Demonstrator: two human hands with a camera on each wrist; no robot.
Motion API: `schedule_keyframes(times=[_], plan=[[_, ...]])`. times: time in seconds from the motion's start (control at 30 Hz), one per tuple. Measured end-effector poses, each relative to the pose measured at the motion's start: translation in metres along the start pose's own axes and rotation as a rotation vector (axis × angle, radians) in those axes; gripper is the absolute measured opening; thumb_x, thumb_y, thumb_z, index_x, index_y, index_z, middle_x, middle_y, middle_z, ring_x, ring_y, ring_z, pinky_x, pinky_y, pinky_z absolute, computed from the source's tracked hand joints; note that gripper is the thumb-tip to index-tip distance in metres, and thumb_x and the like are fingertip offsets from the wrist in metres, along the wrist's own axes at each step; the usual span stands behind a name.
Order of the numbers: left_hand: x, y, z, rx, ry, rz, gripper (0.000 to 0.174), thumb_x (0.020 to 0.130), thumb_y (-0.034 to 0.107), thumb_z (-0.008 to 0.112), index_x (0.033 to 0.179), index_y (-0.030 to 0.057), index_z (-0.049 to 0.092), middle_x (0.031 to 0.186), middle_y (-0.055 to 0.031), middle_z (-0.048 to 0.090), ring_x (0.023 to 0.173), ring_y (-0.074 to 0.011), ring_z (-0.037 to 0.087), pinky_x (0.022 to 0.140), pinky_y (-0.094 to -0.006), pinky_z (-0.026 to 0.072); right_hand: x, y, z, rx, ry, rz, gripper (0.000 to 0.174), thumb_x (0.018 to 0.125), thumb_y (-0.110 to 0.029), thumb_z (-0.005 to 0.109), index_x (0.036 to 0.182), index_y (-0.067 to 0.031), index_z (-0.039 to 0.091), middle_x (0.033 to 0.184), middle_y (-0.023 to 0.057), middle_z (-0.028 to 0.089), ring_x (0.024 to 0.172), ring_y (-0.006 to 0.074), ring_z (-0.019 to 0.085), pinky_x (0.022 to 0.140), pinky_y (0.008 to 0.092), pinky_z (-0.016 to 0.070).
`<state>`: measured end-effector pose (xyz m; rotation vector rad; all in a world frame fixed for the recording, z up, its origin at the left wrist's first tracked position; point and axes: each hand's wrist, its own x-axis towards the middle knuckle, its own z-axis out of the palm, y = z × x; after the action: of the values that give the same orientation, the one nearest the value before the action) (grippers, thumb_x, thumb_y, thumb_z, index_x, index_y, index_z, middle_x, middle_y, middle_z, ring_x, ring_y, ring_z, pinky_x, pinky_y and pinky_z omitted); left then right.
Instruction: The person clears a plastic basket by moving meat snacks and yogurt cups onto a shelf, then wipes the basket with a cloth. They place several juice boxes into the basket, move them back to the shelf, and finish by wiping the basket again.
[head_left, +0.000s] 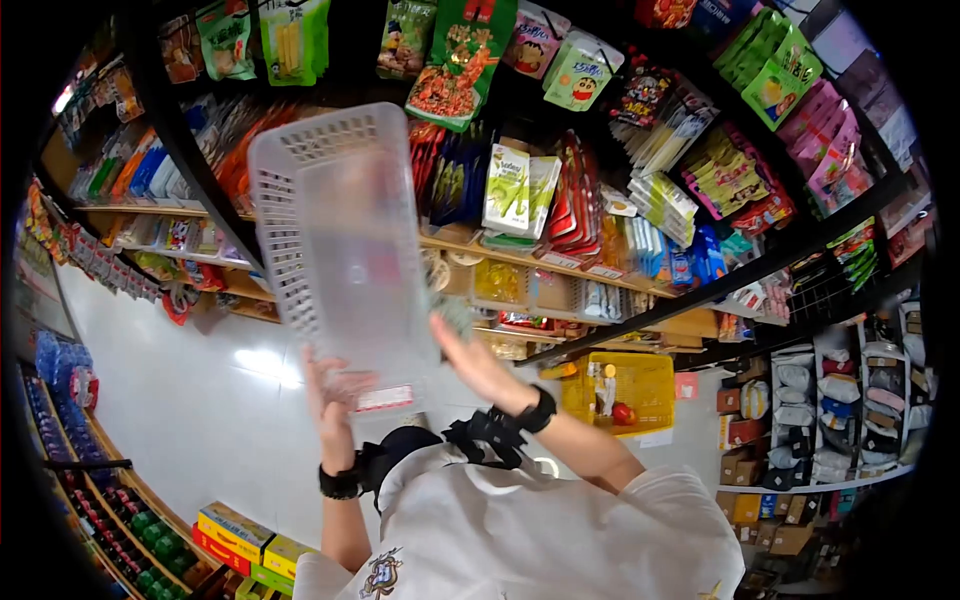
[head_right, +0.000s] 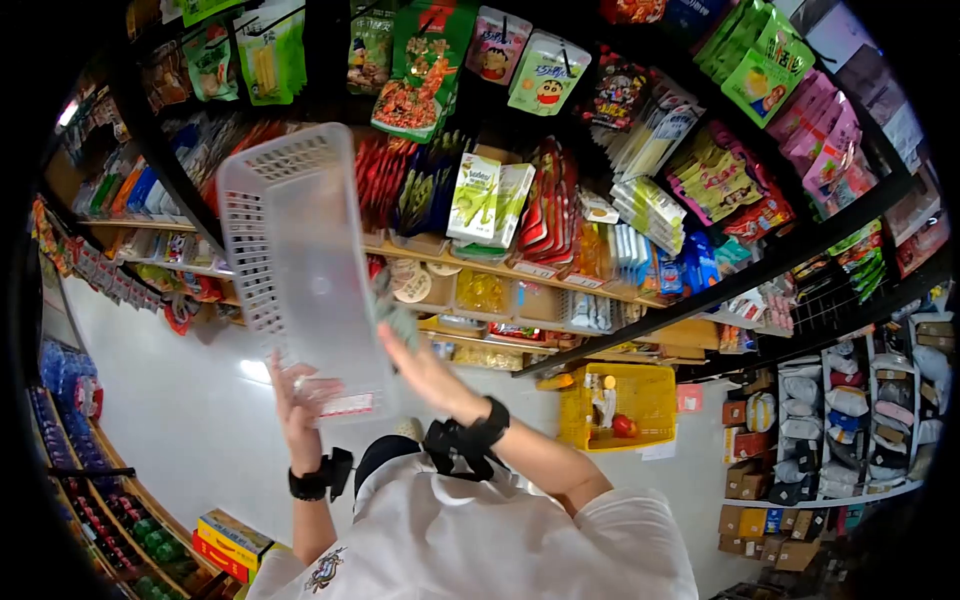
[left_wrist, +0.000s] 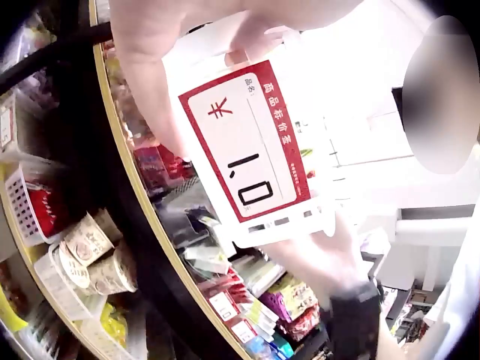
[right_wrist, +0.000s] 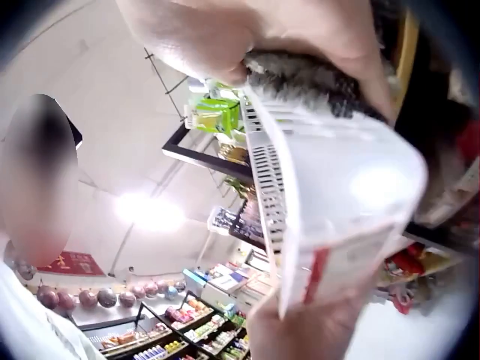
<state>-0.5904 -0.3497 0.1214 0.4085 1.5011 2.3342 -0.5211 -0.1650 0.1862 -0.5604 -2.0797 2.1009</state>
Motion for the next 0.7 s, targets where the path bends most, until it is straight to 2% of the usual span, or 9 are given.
schedule_keyframes(times=[0.17,0.27,0.3,0.33,0.4,0.47,0.57,0.6,0.7], plan=[[0.018,0.004,-0.011,-0.108,0.065,0.037,0.085,0.065,0.009,0.039,0.146,0.0067,0.013,0.11,-0.0154,0.047,0.088,-0.0294,0.06,0.081,-0.0393,0.051,-0.031,0.047,-0.025,0.028,-0.366,0.025,0.046,0.09,-0.014,0.054,0.133,-0.0022,0.04,0.132,0.0077,0.046,0.122,0.0173,0.041,0.104,0.0295,0.03],[0.022,-0.002,0.006,-0.179,0.044,0.038,0.084,0.067,0.011,0.041,0.146,0.0087,0.014,0.11,-0.0165,0.047,0.089,-0.0295,0.059,0.079,-0.0399,0.0505,-0.042,0.038,-0.059,-0.143,-0.165,-0.19,0.049,0.084,-0.004,0.058,0.13,-0.0031,0.042,0.129,0.0066,0.047,0.122,0.0173,0.041,0.105,0.0302,0.0295],[0.022,-0.005,0.013,-0.223,0.021,0.026,0.084,0.068,0.011,0.042,0.147,0.0107,0.013,0.11,-0.0165,0.047,0.096,-0.0302,0.056,0.083,-0.0412,0.048,-0.047,0.039,-0.072,-0.095,-0.024,-0.171,0.043,0.081,0.001,0.054,0.123,-0.0037,0.045,0.124,0.0063,0.049,0.121,0.017,0.042,0.105,0.0302,0.0294],[0.022,-0.011,0.015,-0.264,0.008,0.036,0.084,0.068,0.011,0.042,0.147,0.0124,0.013,0.12,-0.0181,0.045,0.111,-0.0323,0.049,0.094,-0.0454,0.0416,-0.053,0.044,-0.092,0.002,0.069,-0.16,0.042,0.076,0.008,0.047,0.116,-0.004,0.048,0.12,0.006,0.051,0.117,0.0163,0.046,0.103,0.0298,0.0328],[0.021,-0.012,0.032,-0.392,-0.041,0.006,0.083,0.069,0.012,0.044,0.147,0.0139,0.014,0.134,-0.0199,0.037,0.124,-0.0329,0.038,0.103,-0.0483,0.0332,-0.071,0.045,-0.132,0.065,0.289,-0.061,0.038,0.069,0.007,0.044,0.105,-0.0035,0.053,0.11,0.0048,0.055,0.11,0.0163,0.05,0.098,0.0289,0.0371],[0.022,-0.015,0.054,-0.377,0.025,0.038,0.082,0.071,0.013,0.046,0.147,0.0149,0.015,0.143,-0.0212,0.027,0.129,-0.034,0.032,0.106,-0.0494,0.0281,-0.092,0.051,-0.177,0.166,0.493,-0.063,0.033,0.069,0.006,0.044,0.099,-0.0031,0.054,0.105,0.0043,0.057,0.104,0.0143,0.053,0.093,0.0272,0.0404],[0.02,-0.019,0.08,-0.382,0.059,0.044,0.079,0.074,0.012,0.046,0.147,0.0161,0.016,0.148,-0.0143,0.021,0.13,-0.0321,0.032,0.107,-0.0452,0.0285,-0.136,0.052,-0.241,0.216,0.732,-0.172,0.026,0.082,-0.017,0.048,0.103,-0.0038,0.055,0.104,0.0063,0.058,0.098,0.0156,0.056,0.089,0.0278,0.0425],[0.018,-0.019,0.096,-0.371,0.103,0.042,0.078,0.076,0.011,0.046,0.147,0.0164,0.015,0.149,-0.0129,0.019,0.13,-0.0313,0.032,0.107,-0.0437,0.0291,-0.153,0.058,-0.265,0.276,0.777,-0.205,0.029,0.087,-0.024,0.047,0.105,-0.0035,0.056,0.105,0.0064,0.058,0.1,0.0166,0.055,0.09,0.0288,0.0425],[0.02,-0.031,0.123,-0.35,-0.02,0.106,0.073,0.08,0.011,0.045,0.147,0.0164,0.015,0.149,-0.0126,0.018,0.131,-0.0308,0.03,0.108,-0.0426,0.0287,-0.201,0.049,-0.321,0.5,0.903,-0.352,0.053,0.094,-0.047,0.035,0.11,-0.0008,0.055,0.103,0.0104,0.06,0.097,0.0208,0.058,0.089,0.0326,0.0444]])
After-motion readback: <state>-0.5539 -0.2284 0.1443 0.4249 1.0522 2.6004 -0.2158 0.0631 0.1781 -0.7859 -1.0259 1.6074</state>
